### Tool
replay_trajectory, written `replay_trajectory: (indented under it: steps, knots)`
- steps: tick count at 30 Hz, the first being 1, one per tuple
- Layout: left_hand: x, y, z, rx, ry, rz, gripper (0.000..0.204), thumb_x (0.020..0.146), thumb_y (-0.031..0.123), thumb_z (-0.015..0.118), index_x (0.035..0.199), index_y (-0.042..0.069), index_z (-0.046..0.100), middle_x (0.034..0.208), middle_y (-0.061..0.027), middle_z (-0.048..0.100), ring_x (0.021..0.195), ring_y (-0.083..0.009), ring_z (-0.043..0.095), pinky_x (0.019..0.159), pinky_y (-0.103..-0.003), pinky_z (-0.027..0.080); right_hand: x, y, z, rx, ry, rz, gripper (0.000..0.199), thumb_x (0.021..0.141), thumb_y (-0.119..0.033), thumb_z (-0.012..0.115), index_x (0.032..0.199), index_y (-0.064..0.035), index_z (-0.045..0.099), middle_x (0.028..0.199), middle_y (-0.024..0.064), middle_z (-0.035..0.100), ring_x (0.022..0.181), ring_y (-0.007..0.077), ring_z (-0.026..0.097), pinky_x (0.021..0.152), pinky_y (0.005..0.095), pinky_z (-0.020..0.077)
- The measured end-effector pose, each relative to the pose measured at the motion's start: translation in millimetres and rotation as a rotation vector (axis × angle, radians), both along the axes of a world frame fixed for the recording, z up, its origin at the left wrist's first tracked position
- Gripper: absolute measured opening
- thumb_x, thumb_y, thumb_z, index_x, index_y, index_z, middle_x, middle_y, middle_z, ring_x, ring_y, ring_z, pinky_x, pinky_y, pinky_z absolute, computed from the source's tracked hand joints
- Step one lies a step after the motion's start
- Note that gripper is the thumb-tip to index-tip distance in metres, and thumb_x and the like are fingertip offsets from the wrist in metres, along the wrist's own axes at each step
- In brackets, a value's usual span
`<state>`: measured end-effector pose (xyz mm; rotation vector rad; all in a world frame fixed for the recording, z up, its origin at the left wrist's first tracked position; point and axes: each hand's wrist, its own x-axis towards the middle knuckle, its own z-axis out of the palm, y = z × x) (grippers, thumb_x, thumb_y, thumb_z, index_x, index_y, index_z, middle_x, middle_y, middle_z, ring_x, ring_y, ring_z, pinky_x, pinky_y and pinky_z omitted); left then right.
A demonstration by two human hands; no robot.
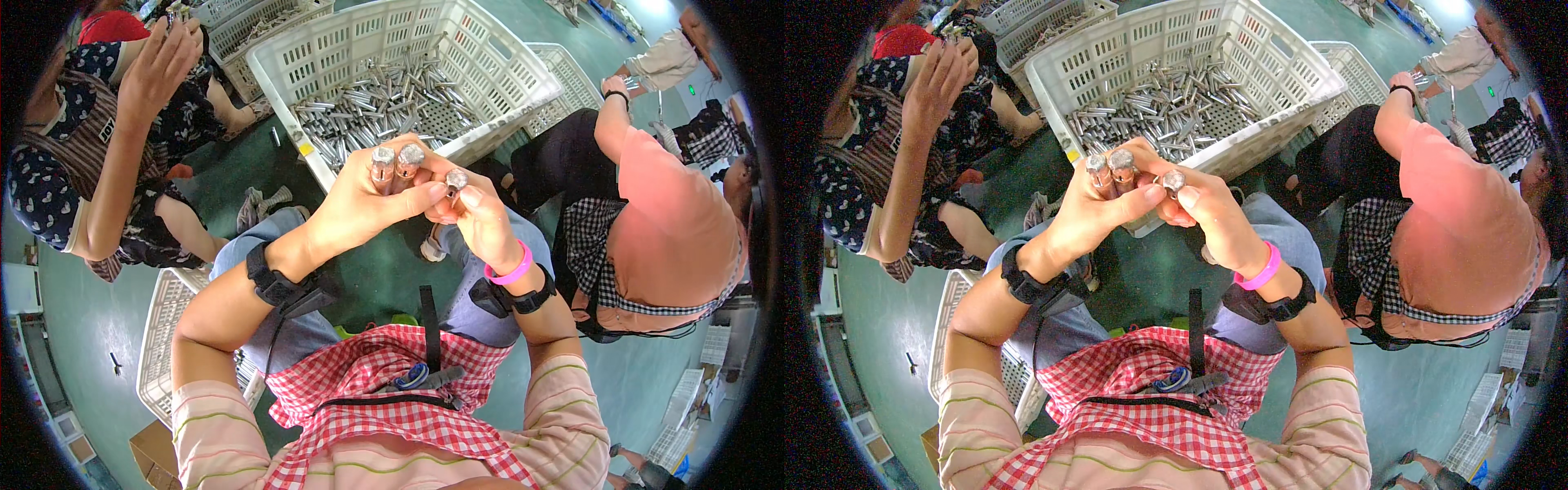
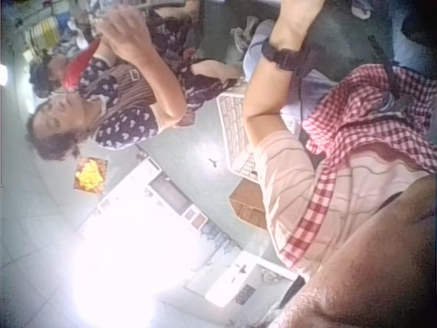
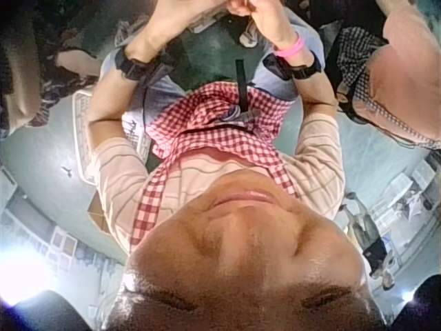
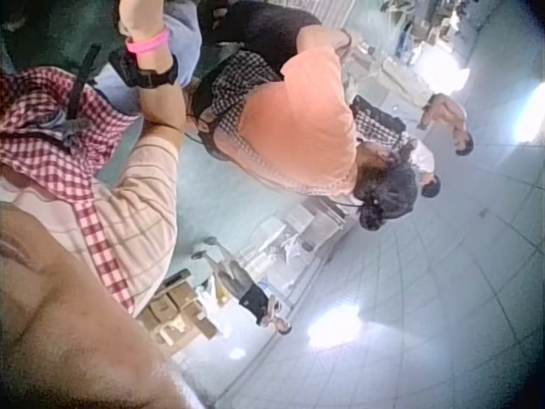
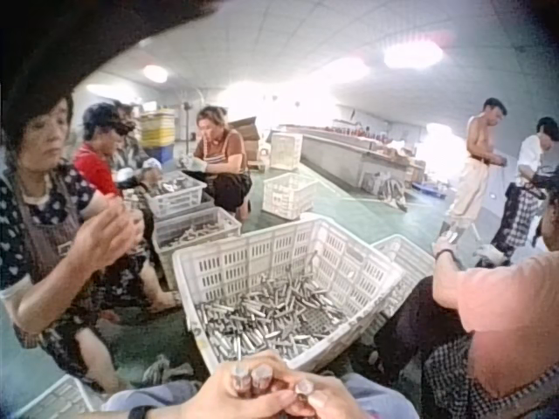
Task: The person picks up metal cylindrical tubes and attaches small caps or connectors to the ends by hand, placing the assembled items into a white plastic crate.
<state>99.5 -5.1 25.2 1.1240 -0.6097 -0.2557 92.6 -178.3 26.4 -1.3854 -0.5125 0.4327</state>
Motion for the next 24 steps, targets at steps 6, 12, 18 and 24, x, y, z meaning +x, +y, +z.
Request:
replay_trajectory:
  steps: [6,12,18,24]
  knots:
    - [0,-6,-5,-0.047,0.044,0.048,0.020,0.080,0.015,0.063,0.094,0.001,0.059,0.080,-0.0009,0.049,0.068,-0.0070,0.044,0.059,-0.021,0.033,1,-1,0,0.043,0.039,0.062,0.047,0.087,-0.034,0.039,0.114,0.0039,0.047,0.070,-0.0025,0.041,0.060,0.0051,0.033,0.053,0.0206,0.0262]
    - [-2,0,-1,0.092,-0.041,0.049,0.017,0.083,0.006,0.058,0.097,-0.003,0.054,0.078,-0.0039,0.058,0.074,-0.0087,0.057,0.065,-0.020,0.046,-5,3,5,0.023,0.071,-0.031,0.043,0.086,-0.036,0.042,0.103,0.0031,0.050,0.069,-0.0031,0.040,0.060,0.0047,0.032,0.052,0.0205,0.0254]
    - [-7,-5,-1,-0.049,0.000,0.035,0.020,0.078,0.014,0.063,0.094,0.002,0.061,0.077,0.0006,0.047,0.066,-0.0065,0.040,0.057,-0.021,0.031,-6,-2,4,0.000,0.011,-0.015,0.042,0.086,-0.032,0.040,0.103,0.0050,0.052,0.065,-0.0040,0.039,0.058,0.0051,0.032,0.051,0.0208,0.0249]
    - [-6,-3,0,-0.024,0.013,-0.018,0.017,0.083,0.006,0.058,0.096,-0.003,0.053,0.081,-0.0057,0.059,0.073,-0.0095,0.057,0.066,-0.021,0.045,-5,-3,0,-0.013,0.019,-0.013,0.039,0.084,-0.028,0.040,0.102,0.0051,0.052,0.066,-0.0035,0.039,0.058,0.0052,0.031,0.051,0.0208,0.0249]
